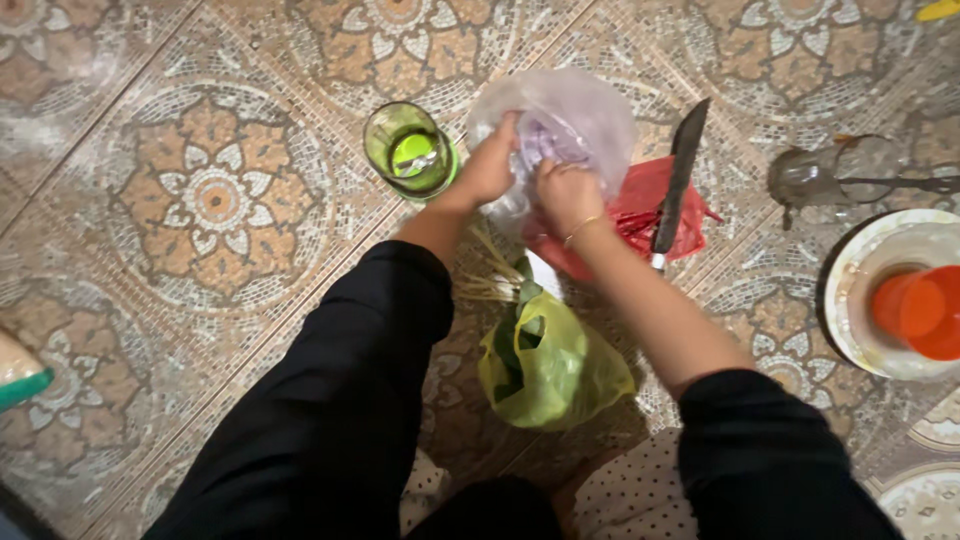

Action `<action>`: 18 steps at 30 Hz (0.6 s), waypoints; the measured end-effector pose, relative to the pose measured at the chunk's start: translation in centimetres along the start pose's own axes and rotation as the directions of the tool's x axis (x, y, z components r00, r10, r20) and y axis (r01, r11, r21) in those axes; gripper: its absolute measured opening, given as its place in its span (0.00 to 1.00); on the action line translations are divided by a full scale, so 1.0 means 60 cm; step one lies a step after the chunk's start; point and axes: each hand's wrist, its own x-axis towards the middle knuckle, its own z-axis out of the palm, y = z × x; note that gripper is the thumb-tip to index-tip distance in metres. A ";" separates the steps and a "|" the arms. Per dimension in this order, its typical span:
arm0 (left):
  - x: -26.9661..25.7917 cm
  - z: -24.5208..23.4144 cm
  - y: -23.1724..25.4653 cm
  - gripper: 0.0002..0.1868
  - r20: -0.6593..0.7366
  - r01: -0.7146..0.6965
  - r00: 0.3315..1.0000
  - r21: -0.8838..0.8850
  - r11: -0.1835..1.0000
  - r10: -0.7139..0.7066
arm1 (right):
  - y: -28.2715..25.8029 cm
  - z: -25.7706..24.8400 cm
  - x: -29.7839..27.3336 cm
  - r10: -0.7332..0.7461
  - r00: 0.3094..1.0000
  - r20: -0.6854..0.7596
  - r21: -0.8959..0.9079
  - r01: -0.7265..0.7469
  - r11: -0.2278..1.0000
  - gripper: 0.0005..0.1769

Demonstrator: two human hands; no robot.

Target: The person transfers small purple onions from a plastic bag into a blender jar. Then, using a large knife, they cut the stems off red chilies and place the chilies into the same blender jar.

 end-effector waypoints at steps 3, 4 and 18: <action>-0.009 -0.001 0.045 0.36 0.011 0.013 1.000 0.312 0.950 -0.018 | 0.049 -0.022 -0.005 -0.030 0.991 0.134 0.309 -0.013 0.951 0.17; -0.015 0.000 0.060 0.29 0.014 0.054 0.998 0.447 0.893 -0.068 | 0.069 -0.032 -0.013 -0.031 0.975 0.219 0.446 -0.071 0.892 0.20; -0.034 -0.017 0.106 0.47 -0.099 0.024 0.995 0.289 0.957 0.005 | 0.003 0.011 0.006 -0.160 0.951 -0.265 -0.275 0.085 0.958 0.07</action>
